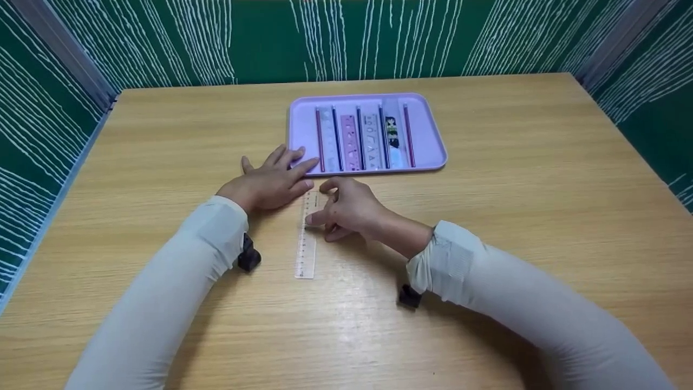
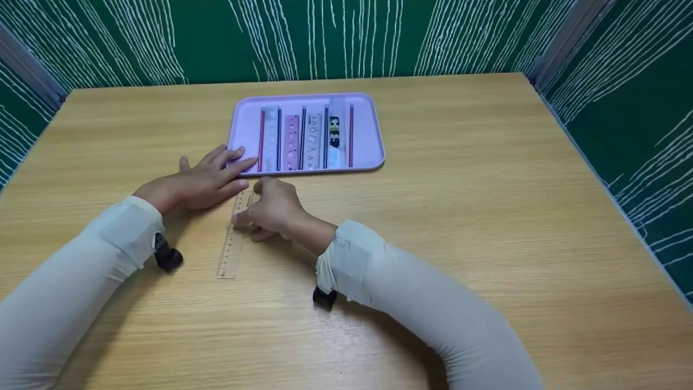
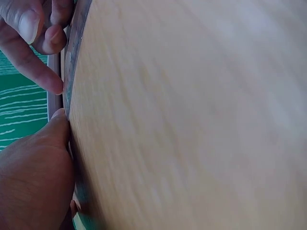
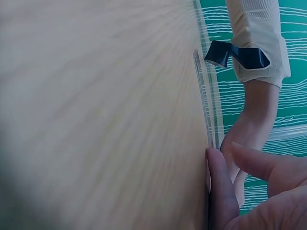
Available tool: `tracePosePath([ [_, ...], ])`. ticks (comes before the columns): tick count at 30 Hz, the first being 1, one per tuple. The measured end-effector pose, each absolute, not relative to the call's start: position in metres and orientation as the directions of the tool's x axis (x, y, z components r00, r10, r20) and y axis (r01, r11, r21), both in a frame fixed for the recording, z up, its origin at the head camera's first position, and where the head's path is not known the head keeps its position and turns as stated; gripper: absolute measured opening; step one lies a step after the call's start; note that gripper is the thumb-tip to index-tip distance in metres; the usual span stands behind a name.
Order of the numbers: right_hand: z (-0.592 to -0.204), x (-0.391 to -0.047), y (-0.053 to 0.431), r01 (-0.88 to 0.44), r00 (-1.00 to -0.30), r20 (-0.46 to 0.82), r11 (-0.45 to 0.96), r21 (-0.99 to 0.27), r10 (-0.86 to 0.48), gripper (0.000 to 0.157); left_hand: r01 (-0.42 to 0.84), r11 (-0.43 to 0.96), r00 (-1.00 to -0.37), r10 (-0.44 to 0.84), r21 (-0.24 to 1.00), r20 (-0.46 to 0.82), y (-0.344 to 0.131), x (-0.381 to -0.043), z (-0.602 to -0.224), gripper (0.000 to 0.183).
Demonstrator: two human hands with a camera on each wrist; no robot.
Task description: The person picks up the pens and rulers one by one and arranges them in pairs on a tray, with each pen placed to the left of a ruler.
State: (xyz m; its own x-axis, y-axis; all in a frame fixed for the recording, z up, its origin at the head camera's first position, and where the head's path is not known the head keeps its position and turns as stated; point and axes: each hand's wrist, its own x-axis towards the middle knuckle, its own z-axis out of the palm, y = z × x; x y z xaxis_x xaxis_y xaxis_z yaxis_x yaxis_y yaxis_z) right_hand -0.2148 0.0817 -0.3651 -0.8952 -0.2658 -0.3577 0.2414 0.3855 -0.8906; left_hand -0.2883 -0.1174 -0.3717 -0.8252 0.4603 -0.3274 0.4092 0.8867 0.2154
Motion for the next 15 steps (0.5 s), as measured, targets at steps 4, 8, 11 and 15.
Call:
tracePosePath([
  [4, -0.3664, -0.2144, 0.0800, 0.234, -0.904, -0.353, 0.412, -0.881, -0.242, 0.075, 0.411, 0.885, -0.825, 0.462, 0.217, -0.325, -0.1178, -0.2890, -0.3724, 0.060],
  [8, -0.3678, -0.2137, 0.0792, 0.220, -0.910, -0.337, 0.408, -0.886, -0.242, 0.071, 0.411, 0.885, -0.826, 0.463, 0.218, -0.321, -0.1178, -0.2891, -0.3727, 0.060],
  [11, -0.3691, -0.2127, 0.0791, 0.192, -0.917, -0.312, 0.408, -0.892, -0.249, 0.072, 0.417, 0.882, -0.824, 0.469, 0.219, -0.319, -0.1179, -0.2889, -0.3721, 0.061],
  [15, -0.3699, -0.2113, 0.0791, 0.168, -0.923, -0.293, 0.424, -0.890, -0.248, 0.073, 0.424, 0.879, -0.820, 0.475, 0.217, -0.319, -0.1177, -0.2893, -0.3715, 0.061],
])
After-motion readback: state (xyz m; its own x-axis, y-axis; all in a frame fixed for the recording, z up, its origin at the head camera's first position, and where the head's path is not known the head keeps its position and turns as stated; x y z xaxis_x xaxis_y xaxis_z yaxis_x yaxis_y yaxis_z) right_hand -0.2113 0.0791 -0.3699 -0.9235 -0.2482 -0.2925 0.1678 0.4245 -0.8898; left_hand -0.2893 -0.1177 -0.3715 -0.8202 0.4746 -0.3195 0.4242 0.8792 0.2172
